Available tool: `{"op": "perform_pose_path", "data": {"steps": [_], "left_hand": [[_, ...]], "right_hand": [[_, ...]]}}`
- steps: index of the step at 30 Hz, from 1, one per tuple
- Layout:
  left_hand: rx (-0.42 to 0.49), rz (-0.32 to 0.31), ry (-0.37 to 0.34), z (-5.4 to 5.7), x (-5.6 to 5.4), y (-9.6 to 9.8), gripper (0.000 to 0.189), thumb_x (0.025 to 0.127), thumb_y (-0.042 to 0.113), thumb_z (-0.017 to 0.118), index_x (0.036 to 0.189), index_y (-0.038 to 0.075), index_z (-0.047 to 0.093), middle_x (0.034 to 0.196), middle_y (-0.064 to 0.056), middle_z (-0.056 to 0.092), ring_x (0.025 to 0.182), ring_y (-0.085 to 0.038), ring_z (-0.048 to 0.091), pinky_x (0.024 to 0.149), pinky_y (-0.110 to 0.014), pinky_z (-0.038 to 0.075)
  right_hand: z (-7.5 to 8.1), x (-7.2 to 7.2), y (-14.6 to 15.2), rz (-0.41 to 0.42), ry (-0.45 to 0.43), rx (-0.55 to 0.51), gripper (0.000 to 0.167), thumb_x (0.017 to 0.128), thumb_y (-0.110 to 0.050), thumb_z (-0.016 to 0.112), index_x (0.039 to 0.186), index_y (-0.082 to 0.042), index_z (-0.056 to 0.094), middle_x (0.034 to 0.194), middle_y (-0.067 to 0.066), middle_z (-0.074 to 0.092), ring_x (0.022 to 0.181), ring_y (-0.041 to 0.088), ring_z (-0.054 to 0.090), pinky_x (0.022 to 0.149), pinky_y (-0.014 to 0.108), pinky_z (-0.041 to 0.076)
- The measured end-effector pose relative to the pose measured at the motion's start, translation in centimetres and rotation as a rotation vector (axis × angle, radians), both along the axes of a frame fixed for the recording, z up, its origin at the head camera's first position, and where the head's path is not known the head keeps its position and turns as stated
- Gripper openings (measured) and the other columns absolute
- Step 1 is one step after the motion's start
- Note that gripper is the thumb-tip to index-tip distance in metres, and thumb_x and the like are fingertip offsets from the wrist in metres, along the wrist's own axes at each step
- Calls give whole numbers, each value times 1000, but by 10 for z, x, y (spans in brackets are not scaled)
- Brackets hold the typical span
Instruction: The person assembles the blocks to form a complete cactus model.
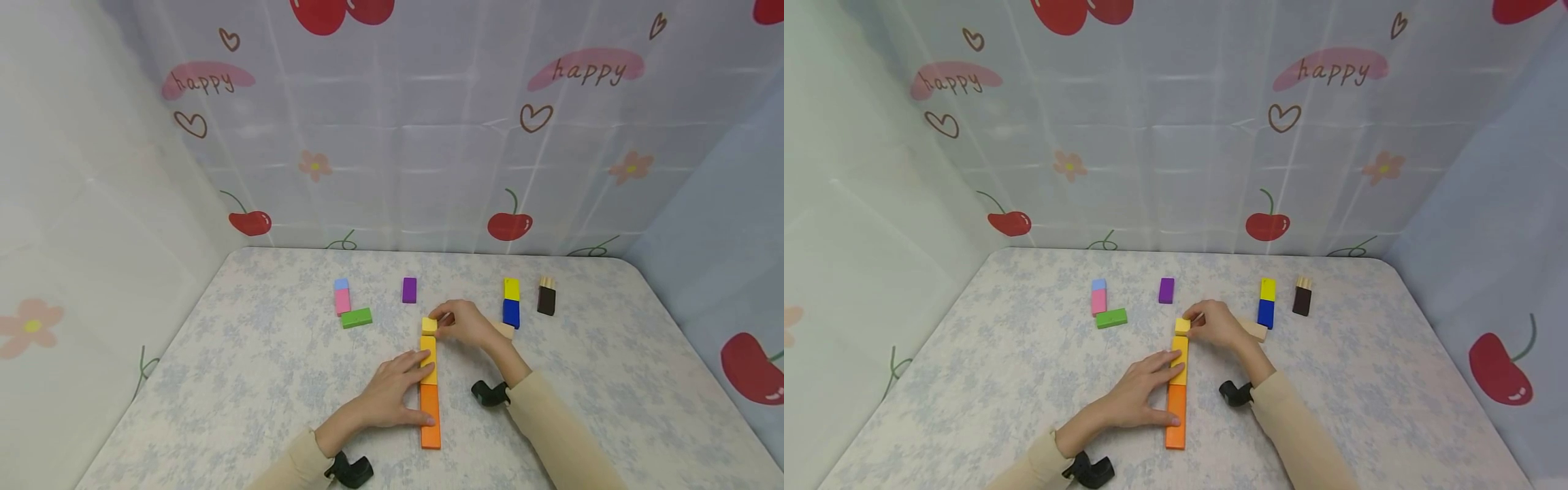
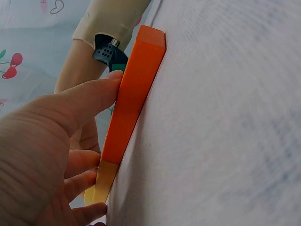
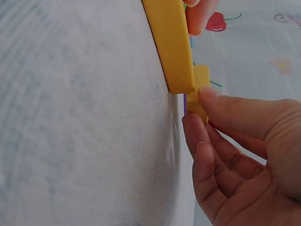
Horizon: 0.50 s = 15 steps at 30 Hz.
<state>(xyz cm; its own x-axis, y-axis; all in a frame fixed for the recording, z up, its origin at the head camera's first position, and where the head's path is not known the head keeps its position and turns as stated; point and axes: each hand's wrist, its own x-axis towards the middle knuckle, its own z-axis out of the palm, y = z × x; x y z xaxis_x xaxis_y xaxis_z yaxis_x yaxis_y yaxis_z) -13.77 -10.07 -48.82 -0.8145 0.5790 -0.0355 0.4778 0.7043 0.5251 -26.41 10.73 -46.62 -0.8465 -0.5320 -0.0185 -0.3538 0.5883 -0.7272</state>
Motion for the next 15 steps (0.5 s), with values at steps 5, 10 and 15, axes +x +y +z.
{"op": "perform_pose_path", "data": {"steps": [5, 10, 15], "left_hand": [[1, -2, -6, -2, 0, 0, 86, 81, 58, 72, 150, 18, 40, 162, 3, 24, 150, -24, 22, 114, -51, 27], [1, -2, -6, -1, 0, 0, 86, 81, 58, 72, 150, 18, 40, 162, 3, 24, 150, -24, 22, 114, -52, 27], [5, 0, -10, -1, 0, 0, 86, 81, 57, 72, 150, 18, 41, 162, 3, 24, 150, -24, 22, 114, -52, 27]], "right_hand": [[-2, 0, 1, 28, -10, -12, 28, 84, -7, 75, 111, -4, 72, 102, 9, 70, 82, 15, 63, 75, 31, 56], [-4, -1, 2, 44, -7, -12, 28, 85, -8, 75, 112, -3, 71, 101, 9, 70, 83, 15, 63, 76, 32, 56], [-5, 1, 1, 50, 5, -12, 27, 86, -8, 74, 112, -3, 71, 100, 8, 70, 83, 15, 63, 78, 33, 56]]}}
